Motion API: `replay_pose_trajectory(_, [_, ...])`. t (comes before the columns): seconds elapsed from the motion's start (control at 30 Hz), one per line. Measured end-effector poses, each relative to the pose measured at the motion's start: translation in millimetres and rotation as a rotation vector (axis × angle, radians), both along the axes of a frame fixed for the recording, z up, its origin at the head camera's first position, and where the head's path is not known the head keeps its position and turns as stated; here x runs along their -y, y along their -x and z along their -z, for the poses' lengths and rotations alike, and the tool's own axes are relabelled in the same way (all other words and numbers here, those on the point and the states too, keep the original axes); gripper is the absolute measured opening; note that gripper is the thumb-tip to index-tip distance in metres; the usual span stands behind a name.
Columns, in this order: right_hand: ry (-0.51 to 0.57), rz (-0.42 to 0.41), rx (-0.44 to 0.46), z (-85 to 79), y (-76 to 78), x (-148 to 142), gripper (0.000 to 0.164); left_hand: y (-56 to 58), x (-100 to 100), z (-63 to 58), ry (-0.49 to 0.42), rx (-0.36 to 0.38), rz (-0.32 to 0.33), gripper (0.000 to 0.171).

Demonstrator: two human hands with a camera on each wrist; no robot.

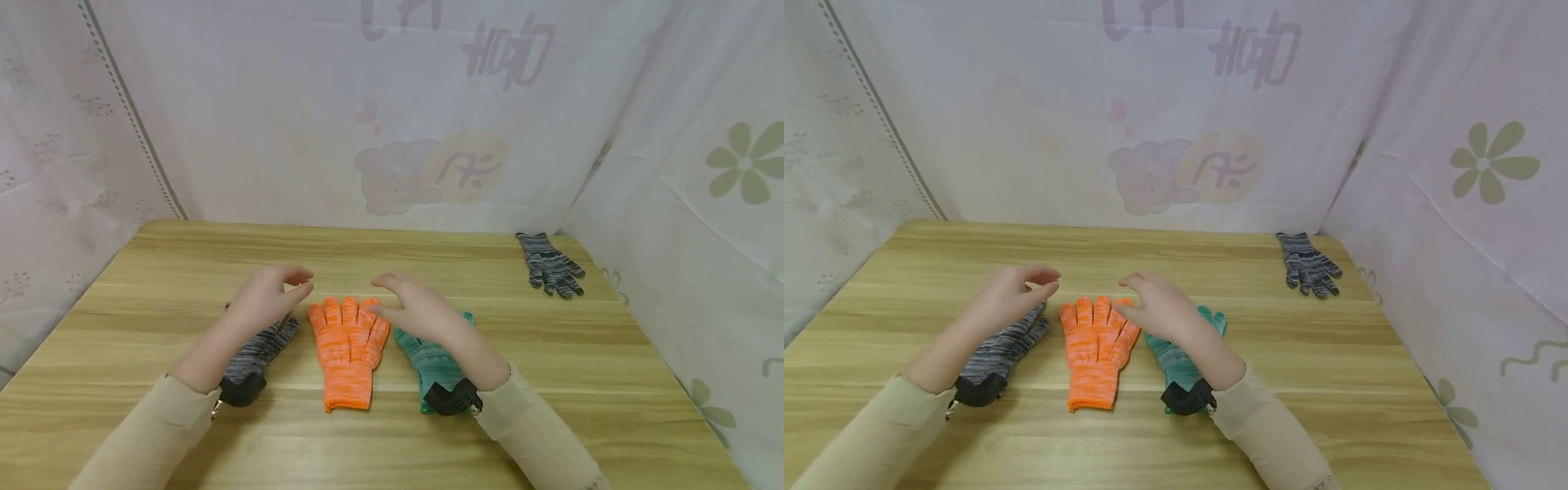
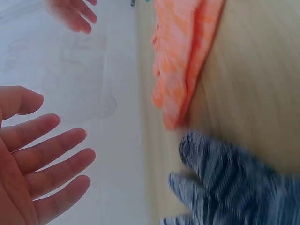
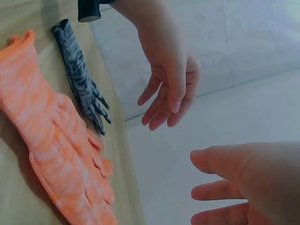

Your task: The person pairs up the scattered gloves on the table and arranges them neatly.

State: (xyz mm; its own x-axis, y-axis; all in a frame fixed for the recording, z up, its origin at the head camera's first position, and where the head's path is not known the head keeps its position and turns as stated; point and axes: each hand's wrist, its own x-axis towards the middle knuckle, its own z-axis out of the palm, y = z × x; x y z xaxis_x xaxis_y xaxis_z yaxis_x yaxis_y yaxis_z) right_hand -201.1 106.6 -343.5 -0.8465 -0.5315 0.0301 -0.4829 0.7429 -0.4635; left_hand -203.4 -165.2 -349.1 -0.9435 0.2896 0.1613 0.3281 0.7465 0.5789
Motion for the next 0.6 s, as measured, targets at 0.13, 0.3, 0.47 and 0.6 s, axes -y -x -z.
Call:
replay_pose_trajectory(0.13, [0.032,0.014,0.008,0.4,1.6,-13,0.054,2.3,-8,-1.1,-0.062,0.044,0.009,0.033])
replay_pose_trajectory(0.3, [0.05,0.049,-0.001,1.0,2.7,-29,0.051,7.2,-20,-2.5,-0.133,0.07,0.028,0.034])
replay_pose_trajectory(0.47, [0.07,0.087,-0.001,0.6,3.8,-43,0.05,10.6,-33,-3.6,-0.212,0.12,0.031,0.033])
replay_pose_trajectory(0.6, [0.083,0.121,0.011,0.6,5.0,-55,0.05,13.9,-45,-1.5,-0.28,0.137,0.047,0.03])
